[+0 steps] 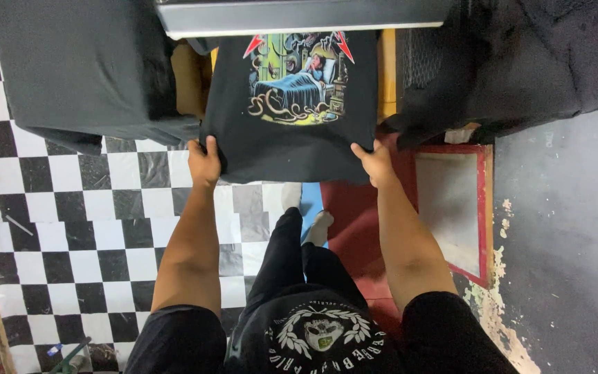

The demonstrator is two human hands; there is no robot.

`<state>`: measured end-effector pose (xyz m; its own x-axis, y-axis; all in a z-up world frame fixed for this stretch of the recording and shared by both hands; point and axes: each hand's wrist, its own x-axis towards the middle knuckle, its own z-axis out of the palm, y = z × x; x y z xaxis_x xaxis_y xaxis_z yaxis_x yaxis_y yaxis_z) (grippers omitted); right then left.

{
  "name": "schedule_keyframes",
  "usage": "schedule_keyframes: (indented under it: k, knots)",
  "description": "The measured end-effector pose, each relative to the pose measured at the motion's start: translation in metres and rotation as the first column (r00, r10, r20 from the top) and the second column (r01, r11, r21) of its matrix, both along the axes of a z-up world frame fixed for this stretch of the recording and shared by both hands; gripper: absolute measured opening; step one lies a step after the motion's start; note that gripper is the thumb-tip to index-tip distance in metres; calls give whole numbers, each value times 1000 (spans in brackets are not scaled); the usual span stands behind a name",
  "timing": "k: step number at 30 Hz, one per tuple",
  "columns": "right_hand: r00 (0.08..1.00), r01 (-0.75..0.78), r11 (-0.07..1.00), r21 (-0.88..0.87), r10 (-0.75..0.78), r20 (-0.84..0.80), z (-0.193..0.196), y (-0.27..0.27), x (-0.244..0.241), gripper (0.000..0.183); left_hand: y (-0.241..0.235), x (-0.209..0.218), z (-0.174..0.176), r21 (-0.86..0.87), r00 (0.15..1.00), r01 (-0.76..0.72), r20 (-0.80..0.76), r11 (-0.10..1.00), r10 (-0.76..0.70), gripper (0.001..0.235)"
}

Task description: Preparing a printed t-shirt for heat pressing by unfolding, inspecting, and aligning it on the machine

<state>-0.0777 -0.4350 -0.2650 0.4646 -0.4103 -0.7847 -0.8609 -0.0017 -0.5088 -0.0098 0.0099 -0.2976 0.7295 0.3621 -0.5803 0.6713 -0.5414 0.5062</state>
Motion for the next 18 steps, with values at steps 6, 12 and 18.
schedule_keyframes:
  k: [6,12,18]
  knots:
    - [996,91,993,75,-92,11,42,14,-15,35,21,-45,-26,-331,978,-199,-13,922,206,31]
    - [985,-120,979,-165,97,-144,17,7,-49,58,37,-80,-30,11,972,137,-195,991,-132,52]
    - [841,-439,877,-194,325,-432,-4,13,-65,74,19,-90,-43,206,957,149,-275,967,-89,42]
